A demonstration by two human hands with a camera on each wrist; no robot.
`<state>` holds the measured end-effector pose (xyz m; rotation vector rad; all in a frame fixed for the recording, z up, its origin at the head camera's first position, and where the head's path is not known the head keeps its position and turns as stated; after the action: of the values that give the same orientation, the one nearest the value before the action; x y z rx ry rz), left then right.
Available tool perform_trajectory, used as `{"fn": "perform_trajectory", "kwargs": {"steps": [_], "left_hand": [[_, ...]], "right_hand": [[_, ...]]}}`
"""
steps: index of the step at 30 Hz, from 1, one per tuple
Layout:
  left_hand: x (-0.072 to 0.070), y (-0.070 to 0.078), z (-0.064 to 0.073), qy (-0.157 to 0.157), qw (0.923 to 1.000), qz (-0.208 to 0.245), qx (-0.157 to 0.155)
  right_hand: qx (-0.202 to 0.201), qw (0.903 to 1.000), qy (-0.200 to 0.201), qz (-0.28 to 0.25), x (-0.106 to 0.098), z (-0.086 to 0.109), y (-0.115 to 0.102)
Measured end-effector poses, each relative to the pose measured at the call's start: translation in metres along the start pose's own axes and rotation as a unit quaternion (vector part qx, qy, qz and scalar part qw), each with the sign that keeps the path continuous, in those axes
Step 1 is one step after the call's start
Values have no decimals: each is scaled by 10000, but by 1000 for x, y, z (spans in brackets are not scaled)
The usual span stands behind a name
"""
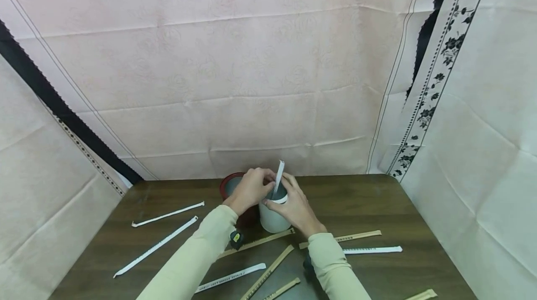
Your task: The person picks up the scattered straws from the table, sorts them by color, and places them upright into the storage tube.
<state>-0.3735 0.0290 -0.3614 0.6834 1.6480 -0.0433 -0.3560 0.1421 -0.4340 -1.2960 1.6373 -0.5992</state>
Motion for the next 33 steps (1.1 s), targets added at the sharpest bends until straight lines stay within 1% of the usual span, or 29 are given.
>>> {"fn": "perform_trajectory", "kwargs": {"steps": [2,4,6,9,11,13,15,17,20,22,23,25,27,29,31,33], "left_hand": [[-4,-1,2,-252,9997,-20,-49],[-14,-3,7,-357,9993,103,-72],[-29,-7,14,-312,9993,190,-16],[-56,-18,30,-74,9996,254,137],[-74,-29,42,69,9994,260,195],[-89,-44,54,138,9994,281,159],[-99,-63,64,146,9995,272,49],[-105,-84,73,110,9996,256,-38],[-105,-121,85,-2,9994,272,-230],[-99,-148,94,-182,9983,403,-376],[-94,-163,99,-301,9968,559,-476],[-82,-193,111,-571,9913,943,-720],[-69,-223,124,-810,9823,1369,-989],[-58,-249,139,-934,9735,1670,-1250],[-49,-270,154,-985,9695,1709,-1452],[-40,-287,169,-1038,9684,1610,-1599]], "right_hand": [[20,10000,-3,-29,3,-1,0],[51,10000,-3,-47,6,-3,0],[31,10000,9,-40,7,-4,-1],[-20,10000,65,-42,7,-6,-3],[-60,9999,131,-29,4,-6,-4],[-58,9997,225,-44,-2,-5,-4],[-15,9995,299,-83,-7,-4,-3],[43,9993,363,-109,-12,-2,-1],[118,9990,393,-160,-15,-1,1],[120,9990,391,-156,-15,0,3],[120,9990,392,-168,-15,0,3],[108,9990,385,-177,-14,-1,4],[69,9991,365,-187,-11,-2,3],[11,9992,341,-204,-8,-3,2],[-28,9993,314,-211,-3,-5,1],[-49,9993,306,-215,1,-6,0]]}}
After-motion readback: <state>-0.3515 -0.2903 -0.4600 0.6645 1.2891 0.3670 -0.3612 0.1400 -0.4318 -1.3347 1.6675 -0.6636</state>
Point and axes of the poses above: each hand's wrist, its own z-axis away from the middle knuckle, its own x-axis out of the palm, y = z × x, the point moved 8 cm from there along -z, towards the middle knuckle, and after that the axes turned 14 degrees about -z, right-handed, at the moved point
